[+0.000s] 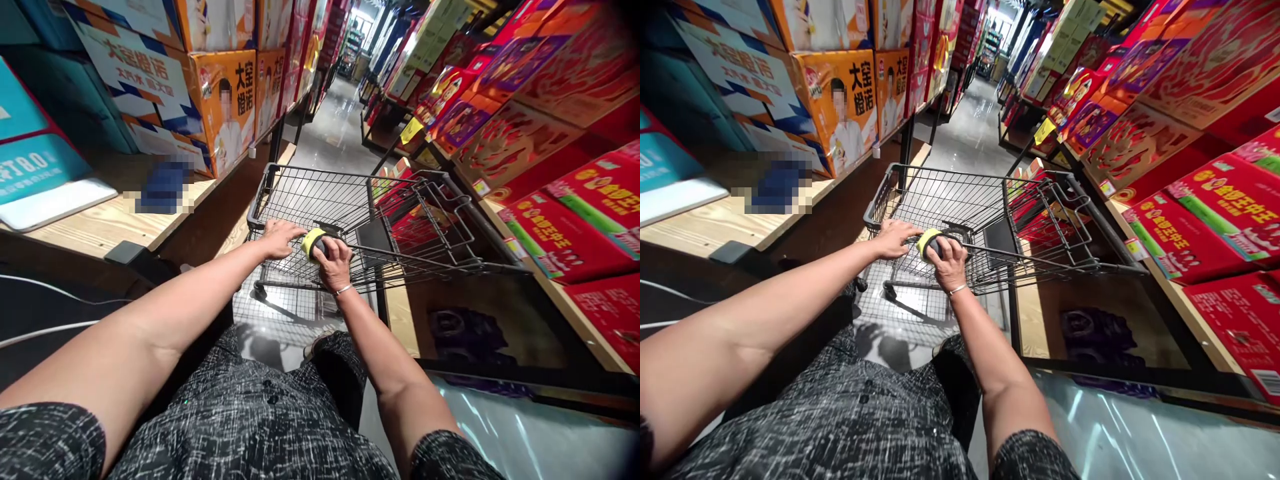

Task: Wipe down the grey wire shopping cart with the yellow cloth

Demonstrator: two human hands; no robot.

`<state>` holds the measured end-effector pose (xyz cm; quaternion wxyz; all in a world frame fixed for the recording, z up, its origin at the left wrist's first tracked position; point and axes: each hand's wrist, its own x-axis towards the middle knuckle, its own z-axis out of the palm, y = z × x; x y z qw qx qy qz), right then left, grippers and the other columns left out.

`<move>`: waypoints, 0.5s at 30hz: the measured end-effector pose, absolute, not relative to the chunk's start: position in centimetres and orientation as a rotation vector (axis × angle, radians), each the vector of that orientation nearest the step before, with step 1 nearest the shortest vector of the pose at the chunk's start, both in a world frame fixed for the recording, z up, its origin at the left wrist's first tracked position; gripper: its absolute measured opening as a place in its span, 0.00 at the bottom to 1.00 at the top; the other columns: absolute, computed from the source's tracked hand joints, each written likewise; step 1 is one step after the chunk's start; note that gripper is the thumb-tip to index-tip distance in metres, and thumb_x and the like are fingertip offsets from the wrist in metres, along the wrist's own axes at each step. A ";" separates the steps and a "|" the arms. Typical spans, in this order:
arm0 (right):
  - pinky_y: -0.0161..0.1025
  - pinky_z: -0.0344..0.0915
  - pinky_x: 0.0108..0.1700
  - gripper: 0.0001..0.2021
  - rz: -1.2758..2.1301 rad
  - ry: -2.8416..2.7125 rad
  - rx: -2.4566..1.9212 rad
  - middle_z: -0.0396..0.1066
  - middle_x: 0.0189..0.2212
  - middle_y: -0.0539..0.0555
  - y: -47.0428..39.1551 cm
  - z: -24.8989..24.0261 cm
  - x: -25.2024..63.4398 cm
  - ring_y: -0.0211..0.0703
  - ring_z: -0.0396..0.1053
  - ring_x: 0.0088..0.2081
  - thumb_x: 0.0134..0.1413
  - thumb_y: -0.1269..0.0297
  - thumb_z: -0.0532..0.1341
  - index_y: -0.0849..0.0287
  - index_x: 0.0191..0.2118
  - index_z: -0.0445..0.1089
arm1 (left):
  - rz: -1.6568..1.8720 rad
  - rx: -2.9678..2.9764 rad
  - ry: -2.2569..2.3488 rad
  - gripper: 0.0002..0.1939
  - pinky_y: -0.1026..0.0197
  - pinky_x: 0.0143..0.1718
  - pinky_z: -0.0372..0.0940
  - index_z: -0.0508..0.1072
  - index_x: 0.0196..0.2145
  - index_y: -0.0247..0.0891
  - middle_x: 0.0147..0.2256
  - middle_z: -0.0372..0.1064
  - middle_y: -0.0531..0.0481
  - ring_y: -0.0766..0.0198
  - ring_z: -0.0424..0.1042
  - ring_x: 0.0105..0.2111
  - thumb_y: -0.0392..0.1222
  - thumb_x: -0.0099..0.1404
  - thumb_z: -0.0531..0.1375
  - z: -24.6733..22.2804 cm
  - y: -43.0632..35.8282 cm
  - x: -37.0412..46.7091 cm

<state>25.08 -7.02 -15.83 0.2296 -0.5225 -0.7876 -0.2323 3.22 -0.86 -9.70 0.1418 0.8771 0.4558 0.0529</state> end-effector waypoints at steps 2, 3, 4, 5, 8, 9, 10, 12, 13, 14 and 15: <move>0.52 0.49 0.59 0.18 -0.628 -2.159 -1.453 0.64 0.58 0.54 -6.1 -16.7 23.7 0.52 0.51 0.60 0.58 0.72 0.60 0.42 0.48 0.75 | 0.159 2.499 1.304 0.34 0.46 0.58 0.48 0.64 0.63 0.52 0.54 0.68 0.48 0.50 0.61 0.56 0.36 0.58 0.56 -9.6 -0.5 3.0; 0.53 0.49 0.59 0.17 -0.611 -2.151 -1.475 0.65 0.57 0.54 -5.9 -17.5 23.3 0.53 0.52 0.59 0.58 0.71 0.60 0.42 0.48 0.75 | 0.161 2.486 1.289 0.34 0.46 0.58 0.48 0.65 0.63 0.52 0.53 0.68 0.48 0.49 0.61 0.56 0.36 0.58 0.56 -9.6 -0.4 2.8; 0.53 0.49 0.58 0.16 -0.582 -2.163 -1.494 0.66 0.57 0.54 -5.8 -18.4 22.9 0.52 0.52 0.59 0.59 0.71 0.60 0.42 0.48 0.76 | 0.165 2.474 1.271 0.34 0.46 0.57 0.48 0.65 0.62 0.51 0.54 0.68 0.48 0.48 0.60 0.56 0.36 0.58 0.56 -9.5 -0.2 2.6; 0.53 0.50 0.58 0.16 -0.540 -2.201 -1.507 0.67 0.56 0.53 -5.8 -19.5 22.5 0.52 0.53 0.58 0.60 0.70 0.60 0.41 0.48 0.76 | 0.168 2.463 1.249 0.34 0.46 0.57 0.48 0.66 0.62 0.51 0.55 0.68 0.48 0.48 0.60 0.56 0.36 0.57 0.56 -9.4 -0.1 2.5; 0.54 0.52 0.57 0.17 -0.346 -2.442 -1.545 0.67 0.57 0.52 -6.7 -23.3 21.5 0.51 0.55 0.57 0.63 0.68 0.58 0.40 0.51 0.74 | 0.188 2.446 1.211 0.34 0.46 0.57 0.47 0.66 0.62 0.51 0.57 0.67 0.49 0.48 0.59 0.57 0.36 0.56 0.57 -9.4 0.1 2.2; 0.54 0.53 0.57 0.17 -0.276 -2.528 -1.557 0.67 0.58 0.51 -7.1 -24.5 21.2 0.51 0.56 0.57 0.64 0.68 0.57 0.40 0.52 0.73 | 0.202 2.440 1.217 0.35 0.46 0.57 0.46 0.67 0.61 0.51 0.56 0.68 0.50 0.48 0.58 0.58 0.35 0.55 0.57 -9.4 0.2 2.1; 0.53 0.54 0.57 0.16 -0.214 -2.597 -1.567 0.67 0.57 0.50 -7.4 -25.6 21.0 0.50 0.57 0.57 0.64 0.67 0.57 0.40 0.52 0.73 | 0.221 2.434 1.227 0.34 0.46 0.58 0.46 0.68 0.60 0.52 0.55 0.69 0.51 0.48 0.58 0.58 0.35 0.55 0.57 -9.5 0.3 2.1; 0.50 0.56 0.57 0.14 -0.131 -2.684 -1.565 0.68 0.56 0.49 -7.9 -27.2 21.0 0.48 0.58 0.55 0.65 0.65 0.58 0.42 0.50 0.75 | 0.274 2.411 1.248 0.32 0.46 0.59 0.45 0.70 0.58 0.52 0.53 0.71 0.53 0.50 0.58 0.58 0.35 0.55 0.57 -9.7 0.5 1.9; 0.48 0.57 0.56 0.12 -0.112 -2.705 -1.555 0.69 0.55 0.48 -8.1 -27.6 21.1 0.47 0.59 0.55 0.65 0.64 0.58 0.43 0.49 0.75 | 0.301 2.396 1.255 0.30 0.46 0.59 0.44 0.71 0.56 0.52 0.53 0.72 0.53 0.50 0.58 0.58 0.36 0.56 0.57 -9.8 0.7 1.8; 0.46 0.57 0.56 0.11 -0.103 -2.719 -1.543 0.70 0.54 0.48 -8.1 -27.9 21.4 0.46 0.60 0.54 0.65 0.63 0.58 0.44 0.48 0.75 | 0.325 2.378 1.264 0.27 0.46 0.60 0.43 0.72 0.55 0.52 0.53 0.72 0.54 0.51 0.58 0.58 0.38 0.58 0.57 -9.9 1.0 1.7; 0.45 0.57 0.55 0.11 -0.098 -2.733 -1.533 0.70 0.53 0.49 -8.0 -28.0 21.8 0.45 0.60 0.54 0.65 0.63 0.58 0.45 0.48 0.76 | 0.344 2.359 1.277 0.24 0.45 0.61 0.42 0.73 0.54 0.51 0.53 0.72 0.54 0.51 0.58 0.58 0.41 0.60 0.57 -9.9 1.2 1.6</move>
